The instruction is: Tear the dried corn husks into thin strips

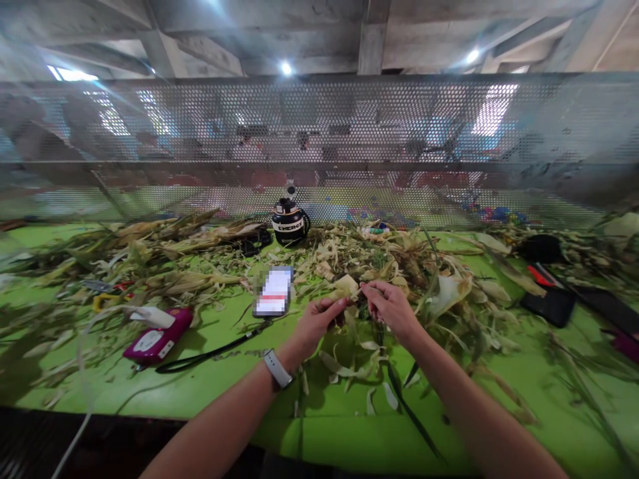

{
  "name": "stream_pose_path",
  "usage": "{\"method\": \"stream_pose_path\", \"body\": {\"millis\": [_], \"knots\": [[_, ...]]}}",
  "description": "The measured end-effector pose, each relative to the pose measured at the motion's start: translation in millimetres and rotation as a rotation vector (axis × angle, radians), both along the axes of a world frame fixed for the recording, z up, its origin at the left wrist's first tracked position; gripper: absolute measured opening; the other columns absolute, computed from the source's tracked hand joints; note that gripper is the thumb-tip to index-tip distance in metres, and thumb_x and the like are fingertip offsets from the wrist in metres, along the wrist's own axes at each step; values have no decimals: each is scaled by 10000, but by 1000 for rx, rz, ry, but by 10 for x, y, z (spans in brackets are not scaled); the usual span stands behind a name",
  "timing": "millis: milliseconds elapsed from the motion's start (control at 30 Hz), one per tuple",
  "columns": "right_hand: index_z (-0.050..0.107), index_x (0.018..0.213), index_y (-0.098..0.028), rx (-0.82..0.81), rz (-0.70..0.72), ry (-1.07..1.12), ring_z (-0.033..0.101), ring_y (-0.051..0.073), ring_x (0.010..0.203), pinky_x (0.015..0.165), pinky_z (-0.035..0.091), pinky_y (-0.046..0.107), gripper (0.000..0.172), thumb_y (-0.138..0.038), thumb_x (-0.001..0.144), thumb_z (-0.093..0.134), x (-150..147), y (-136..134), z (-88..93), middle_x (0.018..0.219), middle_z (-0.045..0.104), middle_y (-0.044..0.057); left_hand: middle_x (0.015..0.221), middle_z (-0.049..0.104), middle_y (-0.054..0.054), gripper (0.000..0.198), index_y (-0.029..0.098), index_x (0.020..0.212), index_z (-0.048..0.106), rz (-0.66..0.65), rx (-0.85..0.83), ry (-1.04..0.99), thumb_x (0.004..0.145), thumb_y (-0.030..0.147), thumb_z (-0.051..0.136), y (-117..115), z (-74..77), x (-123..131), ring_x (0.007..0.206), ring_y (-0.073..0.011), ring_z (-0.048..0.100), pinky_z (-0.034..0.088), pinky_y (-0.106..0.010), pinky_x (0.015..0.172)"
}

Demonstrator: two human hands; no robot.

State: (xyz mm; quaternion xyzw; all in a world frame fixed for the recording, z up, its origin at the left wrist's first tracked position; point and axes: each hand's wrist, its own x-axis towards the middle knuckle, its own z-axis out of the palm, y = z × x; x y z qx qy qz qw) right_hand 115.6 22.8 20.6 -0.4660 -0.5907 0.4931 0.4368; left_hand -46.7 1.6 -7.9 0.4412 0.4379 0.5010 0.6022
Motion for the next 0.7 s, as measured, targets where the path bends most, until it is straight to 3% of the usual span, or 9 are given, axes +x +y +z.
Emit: {"method": "stream_pose_path", "body": {"millis": [167,300,367,433,533,600,700], "knots": [[521,653,-186,49,-64,-62,371,73,357,361,287,199,363,-535,754,536,21,25,-55,434,437,-65,511,596,-1,343,121,633,676,-78,3,28,611,459,736,-18,12,5,451,-56,426,285,-194,461],[533,657,-190,68,-97,-139,386,93,369,375,313,220,353,-520,776,493,35,56,-96,442,434,-55,541,593,4,335,124,645,667,-11,8,-36,577,438,762,-2,-30,3,475,-57,433,326,-192,485],[546,639,-188,171,-130,-268,466,124,450,462,395,250,314,-458,788,488,57,73,-90,495,494,-22,545,571,15,339,126,645,660,43,35,-39,577,442,760,7,-50,5,488,-59,435,339,-192,495],[591,690,-179,373,-187,-404,565,178,644,647,464,312,198,-351,761,523,83,76,-62,660,595,36,529,541,26,336,125,632,649,75,95,20,600,447,743,8,-54,12,487,-60,424,332,-191,487],[642,862,-178,701,-181,-491,558,230,951,894,405,396,176,-221,737,526,91,29,-5,949,633,92,506,515,32,349,127,599,636,65,204,125,611,464,727,-5,-27,30,474,-64,408,324,-194,467],[658,893,-196,805,-87,-501,528,227,1029,942,369,408,189,-213,778,509,51,-28,2,990,634,84,504,520,29,363,131,603,643,39,237,148,600,485,723,-16,-7,40,470,-73,418,337,-199,464],[681,873,-209,801,-23,-512,526,231,1034,919,381,411,160,-280,809,553,-55,-90,-63,963,646,77,484,527,19,365,136,566,638,8,268,169,600,492,715,-26,-15,43,459,-82,432,351,-207,463]]}}
